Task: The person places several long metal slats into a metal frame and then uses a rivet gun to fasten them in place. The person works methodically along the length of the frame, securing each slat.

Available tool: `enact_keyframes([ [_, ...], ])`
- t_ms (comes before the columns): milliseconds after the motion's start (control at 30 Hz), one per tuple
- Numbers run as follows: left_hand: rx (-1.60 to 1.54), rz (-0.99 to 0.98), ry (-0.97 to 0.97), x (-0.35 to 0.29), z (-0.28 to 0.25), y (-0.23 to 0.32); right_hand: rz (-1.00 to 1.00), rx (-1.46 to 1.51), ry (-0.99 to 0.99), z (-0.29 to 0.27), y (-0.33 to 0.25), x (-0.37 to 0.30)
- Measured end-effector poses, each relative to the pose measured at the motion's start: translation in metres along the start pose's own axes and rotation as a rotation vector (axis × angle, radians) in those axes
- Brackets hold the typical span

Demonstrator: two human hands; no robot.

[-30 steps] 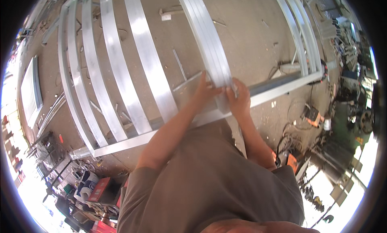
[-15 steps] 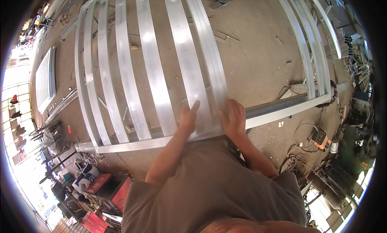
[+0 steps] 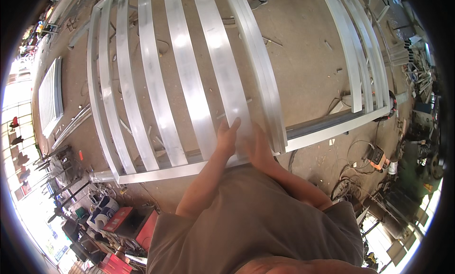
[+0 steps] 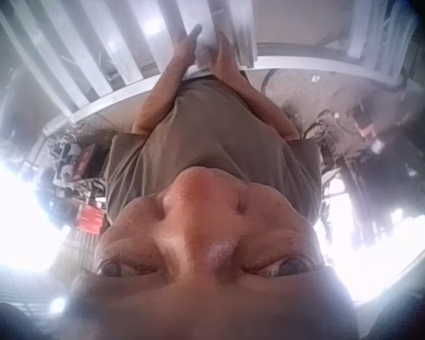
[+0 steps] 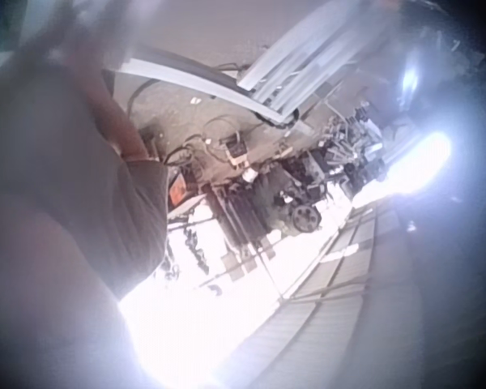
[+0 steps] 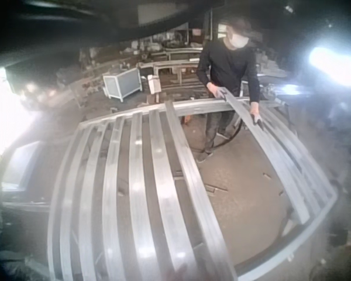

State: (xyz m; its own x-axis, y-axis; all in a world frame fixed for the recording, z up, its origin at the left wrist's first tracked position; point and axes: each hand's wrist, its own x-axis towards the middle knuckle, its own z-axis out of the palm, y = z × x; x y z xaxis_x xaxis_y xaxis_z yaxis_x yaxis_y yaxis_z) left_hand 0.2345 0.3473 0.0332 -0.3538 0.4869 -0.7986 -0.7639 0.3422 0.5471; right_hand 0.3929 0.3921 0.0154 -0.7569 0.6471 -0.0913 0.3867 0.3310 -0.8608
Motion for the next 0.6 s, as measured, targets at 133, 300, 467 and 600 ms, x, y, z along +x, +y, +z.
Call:
enact_keyframes([
  [133,0.000,0.143,0.066,0.010,-0.005,-0.012,0.061,0.044,0.030,0.020,0.020,-0.001],
  [300,-0.005,0.164,0.036,0.021,-0.012,-0.027,0.228,0.128,-0.045,0.019,0.018,-0.006],
  [467,0.034,0.177,0.031,0.023,-0.013,-0.025,0.236,0.169,-0.065,0.017,0.016,-0.004],
  [600,0.054,0.192,0.054,0.021,-0.011,-0.023,0.206,0.146,-0.050,0.019,0.019,-0.002],
])
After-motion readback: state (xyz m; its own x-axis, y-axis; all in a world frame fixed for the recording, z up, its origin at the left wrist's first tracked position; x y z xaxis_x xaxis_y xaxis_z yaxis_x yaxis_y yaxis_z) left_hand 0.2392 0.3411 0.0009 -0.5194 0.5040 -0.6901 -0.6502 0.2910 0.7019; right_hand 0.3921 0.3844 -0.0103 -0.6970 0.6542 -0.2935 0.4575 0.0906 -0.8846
